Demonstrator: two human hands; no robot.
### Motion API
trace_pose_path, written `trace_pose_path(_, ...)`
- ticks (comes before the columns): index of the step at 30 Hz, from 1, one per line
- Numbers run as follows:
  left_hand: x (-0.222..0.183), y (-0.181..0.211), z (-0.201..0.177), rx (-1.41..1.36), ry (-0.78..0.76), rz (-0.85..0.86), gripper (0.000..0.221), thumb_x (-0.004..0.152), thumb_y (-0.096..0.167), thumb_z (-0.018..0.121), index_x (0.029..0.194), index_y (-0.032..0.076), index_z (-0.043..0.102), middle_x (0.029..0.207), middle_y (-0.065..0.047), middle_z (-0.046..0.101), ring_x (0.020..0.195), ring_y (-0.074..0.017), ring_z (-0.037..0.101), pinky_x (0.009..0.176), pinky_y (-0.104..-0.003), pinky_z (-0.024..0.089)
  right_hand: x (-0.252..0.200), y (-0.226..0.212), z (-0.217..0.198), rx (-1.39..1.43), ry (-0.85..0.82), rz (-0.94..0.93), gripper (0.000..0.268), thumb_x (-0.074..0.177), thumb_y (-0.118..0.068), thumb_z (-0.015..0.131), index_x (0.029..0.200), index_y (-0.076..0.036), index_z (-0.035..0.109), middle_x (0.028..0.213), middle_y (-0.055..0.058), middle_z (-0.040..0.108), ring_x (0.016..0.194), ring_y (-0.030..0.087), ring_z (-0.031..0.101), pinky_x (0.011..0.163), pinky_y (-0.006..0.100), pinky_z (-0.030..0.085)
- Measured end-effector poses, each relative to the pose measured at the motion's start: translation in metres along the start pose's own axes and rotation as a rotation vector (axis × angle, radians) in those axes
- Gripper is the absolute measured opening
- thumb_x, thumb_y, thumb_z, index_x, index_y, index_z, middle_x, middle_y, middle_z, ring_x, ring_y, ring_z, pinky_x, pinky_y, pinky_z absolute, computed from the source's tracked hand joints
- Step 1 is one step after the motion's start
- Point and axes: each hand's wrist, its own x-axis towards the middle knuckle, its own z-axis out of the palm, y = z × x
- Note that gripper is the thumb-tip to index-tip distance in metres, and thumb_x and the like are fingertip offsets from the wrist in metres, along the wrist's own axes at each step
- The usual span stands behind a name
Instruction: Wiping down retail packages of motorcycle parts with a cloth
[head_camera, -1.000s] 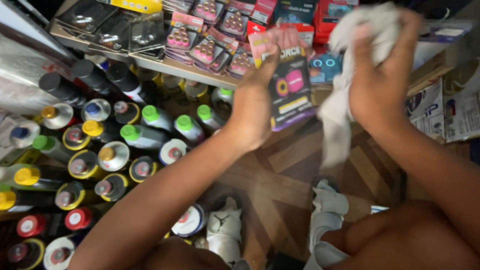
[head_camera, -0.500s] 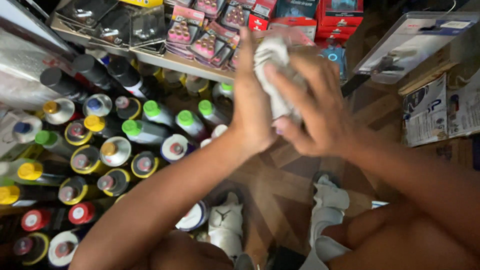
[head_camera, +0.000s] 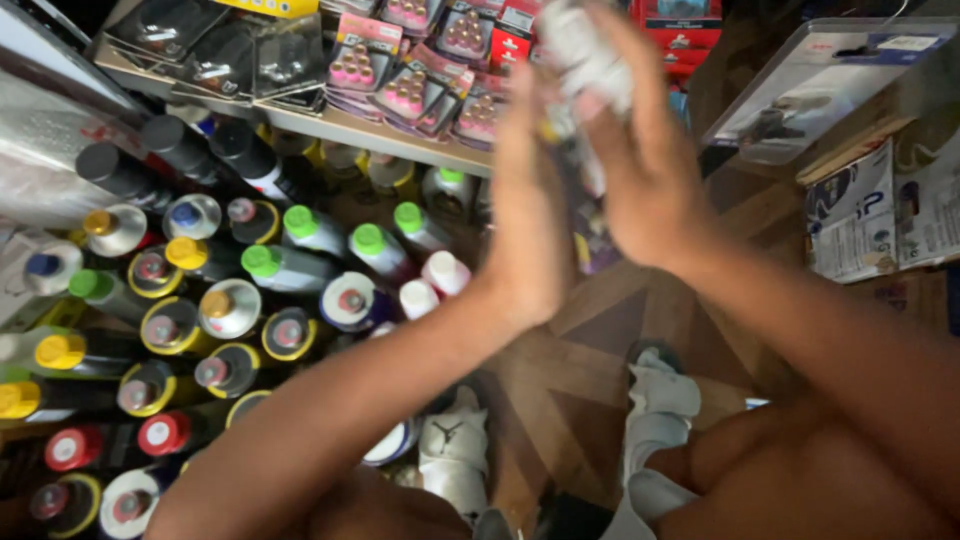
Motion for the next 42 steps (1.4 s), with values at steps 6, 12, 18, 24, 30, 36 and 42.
trace_pose_path(6, 0.013, 0.000, -0.018, 0.091, 0.246, -0.013, 0.051, 0.105, 0.048, 0.041, 0.115, 0.002, 0.061, 0.106, -0.008, 0.062, 0.095, -0.0166, 0.056, 0.088, -0.032, 0.044, -0.012, -0.024, 0.018, 0.173, -0.072, 0.129, 0.049, 0.110, -0.001, 0.038, 0.158, -0.003, 0.027, 0.170, 0.020, 0.024, 0.161, 0.035, 0.029, 0.134, 0.047, 0.027)
trace_pose_path(12, 0.007, 0.002, -0.015, 0.147, 0.205, 0.165, 0.045, 0.107, 0.044, 0.049, 0.118, 0.003, 0.064, 0.108, -0.008, 0.066, 0.096, -0.0168, 0.059, 0.088, -0.032, 0.046, 0.000, 0.010, 0.013, 0.174, -0.056, 0.006, 0.046, 0.119, -0.035, 0.029, 0.159, -0.013, 0.025, 0.160, 0.020, 0.032, 0.145, 0.034, 0.041, 0.123, 0.050, 0.038)
trace_pose_path(18, 0.013, 0.010, -0.021, 0.214, 0.349, 0.010, 0.046, 0.100, 0.045, 0.045, 0.106, 0.003, 0.063, 0.095, -0.009, 0.067, 0.084, -0.0192, 0.063, 0.079, -0.031, 0.051, -0.011, -0.040, 0.013, 0.205, -0.135, 0.163, 0.048, 0.107, -0.003, 0.040, 0.154, -0.003, 0.032, 0.155, 0.017, 0.049, 0.135, 0.026, 0.056, 0.112, 0.036, 0.045)
trace_pose_path(24, 0.033, 0.042, -0.060, 0.230, 0.401, 0.012, 0.029, 0.092, 0.023, 0.056, 0.101, -0.001, 0.069, 0.094, -0.012, 0.071, 0.086, -0.0241, 0.068, 0.084, -0.035, 0.054, -0.021, -0.040, 0.003, -0.217, -0.206, 0.051, 0.056, 0.093, -0.001, 0.060, 0.146, -0.004, 0.044, 0.134, 0.030, 0.060, 0.082, 0.038, 0.071, 0.061, 0.038, 0.059)
trace_pose_path(30, 0.083, 0.045, -0.105, 0.485, 0.408, -0.245, 0.021, 0.082, 0.005, 0.050, 0.101, 0.005, 0.058, 0.095, -0.015, 0.066, 0.082, -0.0258, 0.064, 0.079, -0.040, 0.057, -0.051, -0.042, -0.028, -0.240, -0.476, 0.473, 0.043, 0.095, -0.018, 0.054, 0.137, -0.013, 0.054, 0.118, 0.014, 0.072, 0.077, 0.039, 0.073, 0.065, 0.052, 0.055)
trace_pose_path(36, 0.149, -0.045, -0.157, 1.747, -0.102, 0.048, 0.048, 0.086, 0.034, 0.069, 0.119, 0.004, 0.049, 0.106, -0.021, 0.064, 0.091, -0.0390, 0.065, 0.079, -0.050, 0.053, -0.065, -0.063, -0.058, -0.437, -0.910, 0.779, 0.035, 0.098, -0.034, 0.051, 0.133, -0.037, 0.049, 0.097, 0.000, 0.077, 0.077, 0.028, 0.077, 0.070, 0.048, 0.057)
trace_pose_path(42, 0.171, -0.127, -0.144, 2.260, -0.335, 0.140, 0.082, 0.093, 0.061, 0.056, 0.135, -0.008, 0.040, 0.133, -0.028, 0.051, 0.121, -0.0440, 0.054, 0.095, -0.055, 0.051, -0.093, -0.028, -0.051, -0.433, -0.860, 0.815, 0.039, 0.094, -0.027, 0.050, 0.132, -0.035, 0.052, 0.121, -0.007, 0.074, 0.097, 0.028, 0.077, 0.084, 0.047, 0.058)
